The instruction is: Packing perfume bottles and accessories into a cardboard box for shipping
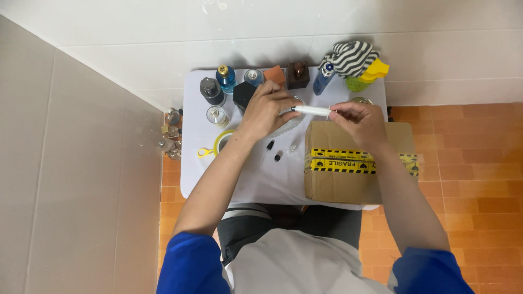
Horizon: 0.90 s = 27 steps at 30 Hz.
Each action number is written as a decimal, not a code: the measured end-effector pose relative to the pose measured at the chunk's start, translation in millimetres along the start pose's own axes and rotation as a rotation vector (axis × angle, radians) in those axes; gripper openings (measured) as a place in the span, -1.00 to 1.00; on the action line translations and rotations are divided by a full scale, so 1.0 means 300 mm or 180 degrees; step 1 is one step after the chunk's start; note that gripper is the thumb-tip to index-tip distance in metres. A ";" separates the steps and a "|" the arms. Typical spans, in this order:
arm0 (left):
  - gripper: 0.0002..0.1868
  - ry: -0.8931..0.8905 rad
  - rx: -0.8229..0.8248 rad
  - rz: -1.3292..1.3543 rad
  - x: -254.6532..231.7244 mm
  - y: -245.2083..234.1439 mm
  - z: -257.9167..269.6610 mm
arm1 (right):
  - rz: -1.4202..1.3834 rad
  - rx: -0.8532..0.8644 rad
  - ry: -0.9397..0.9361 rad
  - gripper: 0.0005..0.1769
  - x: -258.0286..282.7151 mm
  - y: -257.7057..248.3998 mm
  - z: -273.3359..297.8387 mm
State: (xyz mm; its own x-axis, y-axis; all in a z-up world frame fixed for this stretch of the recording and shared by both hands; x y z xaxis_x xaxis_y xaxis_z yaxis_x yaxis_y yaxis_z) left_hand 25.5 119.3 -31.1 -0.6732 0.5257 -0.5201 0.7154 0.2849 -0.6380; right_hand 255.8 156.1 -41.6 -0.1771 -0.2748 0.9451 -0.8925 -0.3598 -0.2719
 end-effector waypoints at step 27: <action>-0.82 0.0158 0.0107 -0.0103 0.018 -0.024 0.029 | -0.0210 0.0294 -0.0280 -0.77 -0.005 0.011 0.003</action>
State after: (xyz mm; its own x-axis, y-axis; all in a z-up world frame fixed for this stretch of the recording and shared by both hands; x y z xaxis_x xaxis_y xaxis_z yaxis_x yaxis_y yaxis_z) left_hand 15.1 113.2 -34.1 -0.6850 0.5561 -0.4706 0.6862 0.2756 -0.6732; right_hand 253.7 154.5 -44.1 -0.0787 -0.3236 0.9429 -0.8583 -0.4592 -0.2292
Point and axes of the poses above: each hand's wrist, its own z-axis away from the middle knuckle, its own y-axis out of the palm, x = y × z, the point moved 7 cm from there along -z, towards the middle knuckle, and after that the axes turned 5 degrees about -y, right-handed, at the moved point
